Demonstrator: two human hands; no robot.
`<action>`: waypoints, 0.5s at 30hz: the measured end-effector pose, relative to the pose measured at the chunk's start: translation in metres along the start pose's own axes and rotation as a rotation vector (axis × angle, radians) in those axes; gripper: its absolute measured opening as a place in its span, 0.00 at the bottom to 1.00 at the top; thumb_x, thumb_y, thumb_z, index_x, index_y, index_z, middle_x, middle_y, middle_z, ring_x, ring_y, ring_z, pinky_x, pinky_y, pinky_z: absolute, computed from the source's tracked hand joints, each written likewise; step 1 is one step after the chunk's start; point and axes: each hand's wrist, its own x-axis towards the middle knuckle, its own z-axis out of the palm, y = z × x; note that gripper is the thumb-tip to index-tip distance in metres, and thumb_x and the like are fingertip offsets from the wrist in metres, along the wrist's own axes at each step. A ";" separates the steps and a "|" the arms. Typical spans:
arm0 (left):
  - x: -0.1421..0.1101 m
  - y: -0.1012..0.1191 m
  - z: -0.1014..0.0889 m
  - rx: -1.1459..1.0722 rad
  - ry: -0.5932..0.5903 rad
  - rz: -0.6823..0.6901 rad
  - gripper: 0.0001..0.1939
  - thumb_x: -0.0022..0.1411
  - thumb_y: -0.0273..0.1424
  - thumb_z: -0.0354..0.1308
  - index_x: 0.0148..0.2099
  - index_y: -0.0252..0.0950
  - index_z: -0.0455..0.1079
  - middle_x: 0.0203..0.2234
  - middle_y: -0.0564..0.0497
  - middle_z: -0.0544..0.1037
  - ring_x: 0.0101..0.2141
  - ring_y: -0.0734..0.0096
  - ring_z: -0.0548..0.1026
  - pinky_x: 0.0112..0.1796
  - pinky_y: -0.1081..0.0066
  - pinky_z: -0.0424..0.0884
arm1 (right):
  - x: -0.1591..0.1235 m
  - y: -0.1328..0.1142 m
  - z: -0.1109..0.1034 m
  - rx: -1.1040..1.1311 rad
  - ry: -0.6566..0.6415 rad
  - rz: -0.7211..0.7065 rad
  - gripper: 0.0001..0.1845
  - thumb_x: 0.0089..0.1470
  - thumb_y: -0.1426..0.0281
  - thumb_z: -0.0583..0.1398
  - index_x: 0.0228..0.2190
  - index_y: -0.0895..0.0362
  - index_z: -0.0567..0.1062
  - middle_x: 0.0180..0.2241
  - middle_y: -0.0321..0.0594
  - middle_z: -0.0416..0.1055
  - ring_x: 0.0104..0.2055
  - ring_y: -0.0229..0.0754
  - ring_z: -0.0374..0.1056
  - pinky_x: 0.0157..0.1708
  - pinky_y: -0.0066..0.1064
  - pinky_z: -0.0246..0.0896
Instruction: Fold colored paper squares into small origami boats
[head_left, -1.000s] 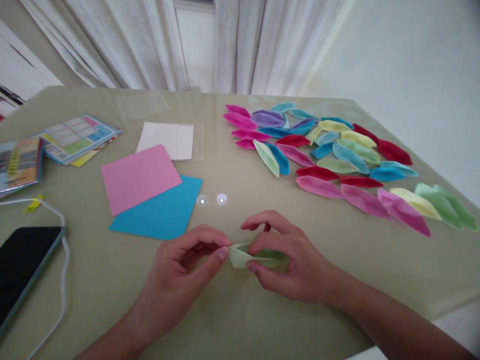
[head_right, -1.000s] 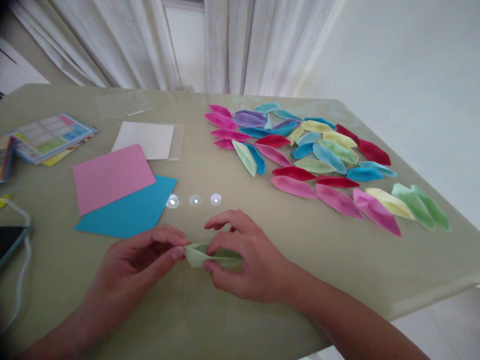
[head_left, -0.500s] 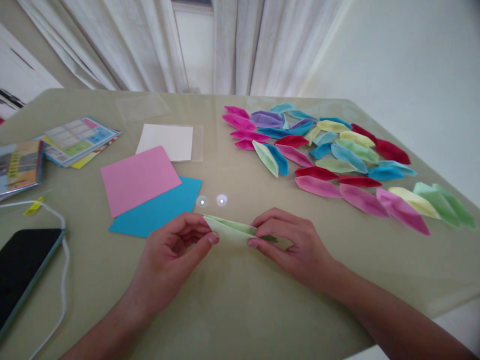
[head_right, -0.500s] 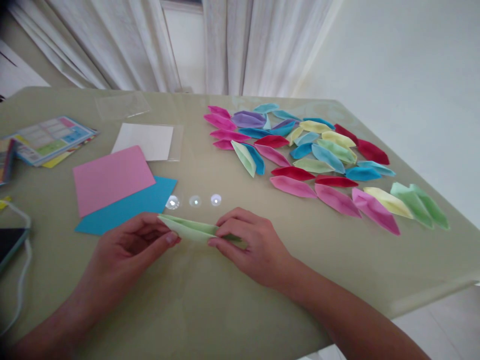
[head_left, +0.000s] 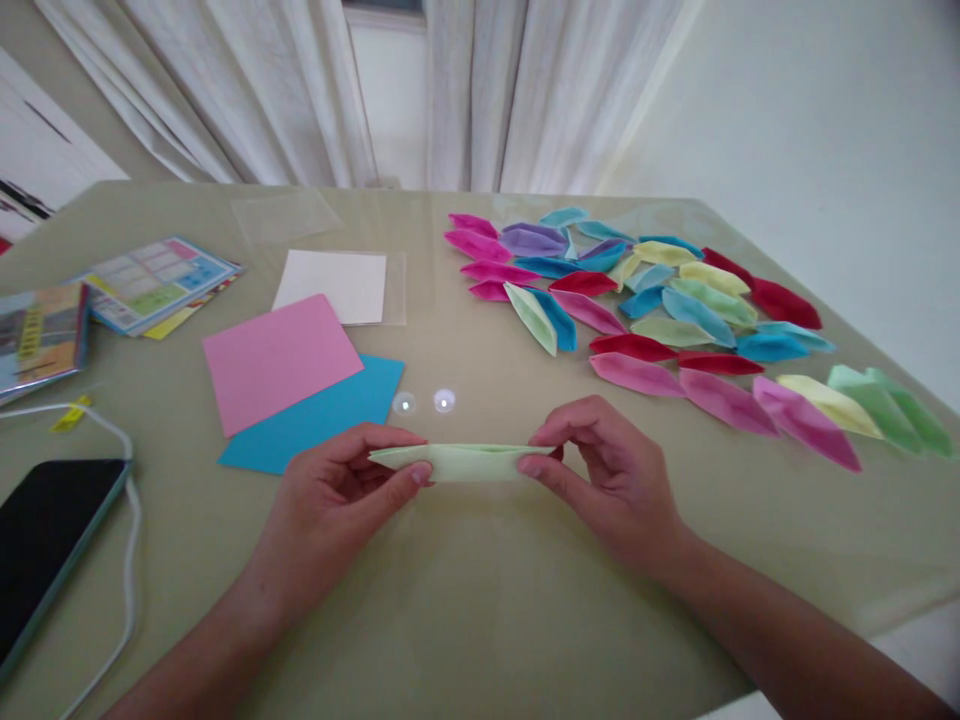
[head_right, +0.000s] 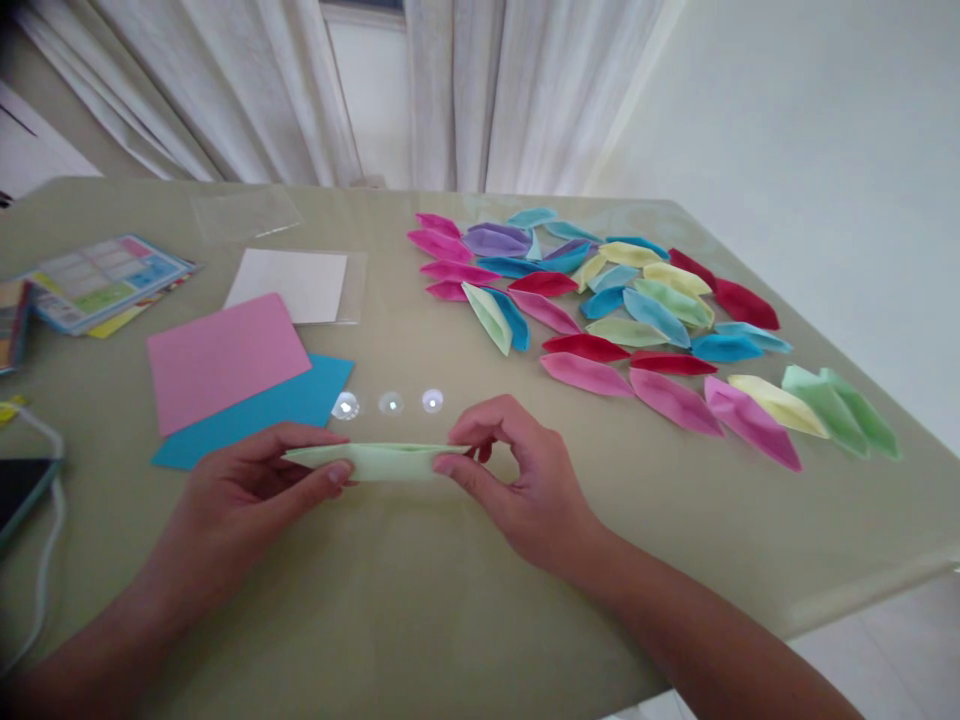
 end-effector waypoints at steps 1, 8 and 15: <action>-0.001 -0.001 0.000 0.006 -0.015 0.015 0.12 0.58 0.38 0.74 0.40 0.39 0.80 0.30 0.52 0.85 0.30 0.70 0.82 0.30 0.79 0.75 | 0.000 0.000 0.000 0.051 -0.041 0.039 0.18 0.57 0.70 0.73 0.46 0.49 0.77 0.39 0.35 0.79 0.40 0.39 0.76 0.40 0.29 0.71; -0.016 0.002 0.009 0.216 -0.257 0.070 0.08 0.66 0.40 0.66 0.42 0.43 0.82 0.33 0.54 0.85 0.33 0.67 0.82 0.35 0.75 0.76 | 0.004 -0.003 0.003 0.023 -0.313 0.115 0.07 0.58 0.66 0.72 0.34 0.57 0.83 0.29 0.35 0.79 0.30 0.36 0.73 0.32 0.26 0.66; -0.010 0.005 0.010 0.126 -0.279 -0.006 0.15 0.69 0.44 0.62 0.46 0.41 0.83 0.26 0.51 0.85 0.29 0.64 0.82 0.31 0.71 0.78 | 0.009 -0.004 -0.006 -0.054 -0.306 0.151 0.22 0.71 0.59 0.60 0.31 0.59 0.84 0.25 0.36 0.76 0.27 0.35 0.70 0.29 0.25 0.61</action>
